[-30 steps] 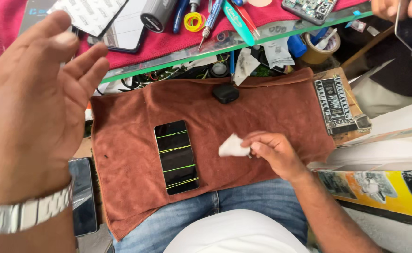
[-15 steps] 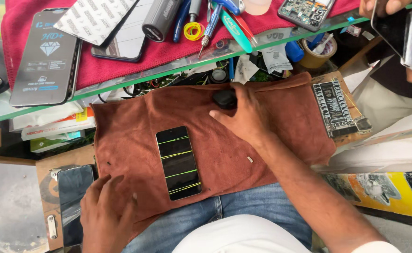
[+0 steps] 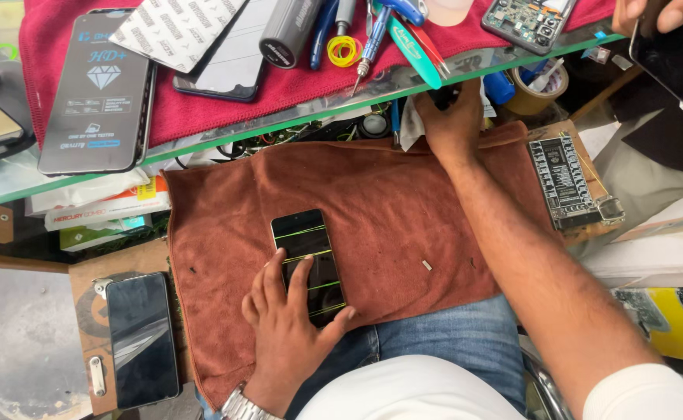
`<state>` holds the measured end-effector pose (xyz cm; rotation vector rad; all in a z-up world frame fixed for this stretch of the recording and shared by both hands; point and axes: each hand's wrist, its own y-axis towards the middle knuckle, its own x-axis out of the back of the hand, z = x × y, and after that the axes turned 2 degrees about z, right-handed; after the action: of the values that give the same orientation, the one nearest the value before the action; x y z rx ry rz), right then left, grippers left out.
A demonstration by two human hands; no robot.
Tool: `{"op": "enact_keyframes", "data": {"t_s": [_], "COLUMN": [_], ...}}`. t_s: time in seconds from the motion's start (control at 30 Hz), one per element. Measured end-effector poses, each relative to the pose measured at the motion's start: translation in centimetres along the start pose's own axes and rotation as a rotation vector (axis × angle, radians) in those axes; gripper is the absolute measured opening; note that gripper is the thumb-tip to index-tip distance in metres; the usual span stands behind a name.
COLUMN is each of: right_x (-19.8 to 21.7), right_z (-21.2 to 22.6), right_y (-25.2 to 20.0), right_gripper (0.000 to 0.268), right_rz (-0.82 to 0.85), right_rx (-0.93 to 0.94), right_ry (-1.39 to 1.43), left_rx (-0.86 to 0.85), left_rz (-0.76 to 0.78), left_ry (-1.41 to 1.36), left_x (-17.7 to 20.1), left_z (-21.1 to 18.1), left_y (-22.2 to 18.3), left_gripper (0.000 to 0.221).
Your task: The person cleans the back of a smartphone with a wipe, then secures the device with rubber bands. They connect a charging cable to the phone and observe the charging indicator on the screen. The person then handles various tools and adhesive strips on the workbench.
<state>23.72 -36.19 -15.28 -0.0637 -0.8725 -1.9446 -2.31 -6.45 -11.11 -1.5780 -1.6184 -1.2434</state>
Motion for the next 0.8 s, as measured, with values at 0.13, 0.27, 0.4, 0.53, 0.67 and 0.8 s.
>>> {"op": "enact_keyframes", "data": {"t_s": [0.13, 0.27, 0.4, 0.53, 0.67, 0.8], "right_x": [-0.3, 0.4, 2.1, 1.5, 0.8, 0.6], "right_z": [-1.2, -0.6, 1.8, 2.7, 2.8, 3.0], "right_y": [2.4, 0.2, -2.0, -2.2, -1.7, -1.8], "right_gripper": [0.055, 0.048, 0.055, 0.046, 0.029, 0.027], "right_rz": [0.091, 0.053, 0.307, 0.359, 0.397, 0.371], "right_rx": [0.185, 0.302, 0.294, 0.321, -0.037, 0.115], "right_ry": [-0.657, -0.521, -0.305, -0.251, -0.133, -0.280], "left_rx": [-0.036, -0.014, -0.010, -0.005, 0.006, 0.014], "left_rz": [-0.006, -0.021, -0.010, -0.009, 0.003, 0.012], "left_ry": [0.065, 0.051, 0.085, 0.104, 0.103, 0.122], "left_x": [-0.9, -0.9, -1.1, -1.3, -1.5, -1.9], "left_z": [0.0, 0.3, 0.1, 0.1, 0.4, 0.6], "left_y": [-0.1, 0.1, 0.2, 0.2, 0.0, -0.1], "left_gripper": [0.091, 0.087, 0.082, 0.079, 0.077, 0.076]}}
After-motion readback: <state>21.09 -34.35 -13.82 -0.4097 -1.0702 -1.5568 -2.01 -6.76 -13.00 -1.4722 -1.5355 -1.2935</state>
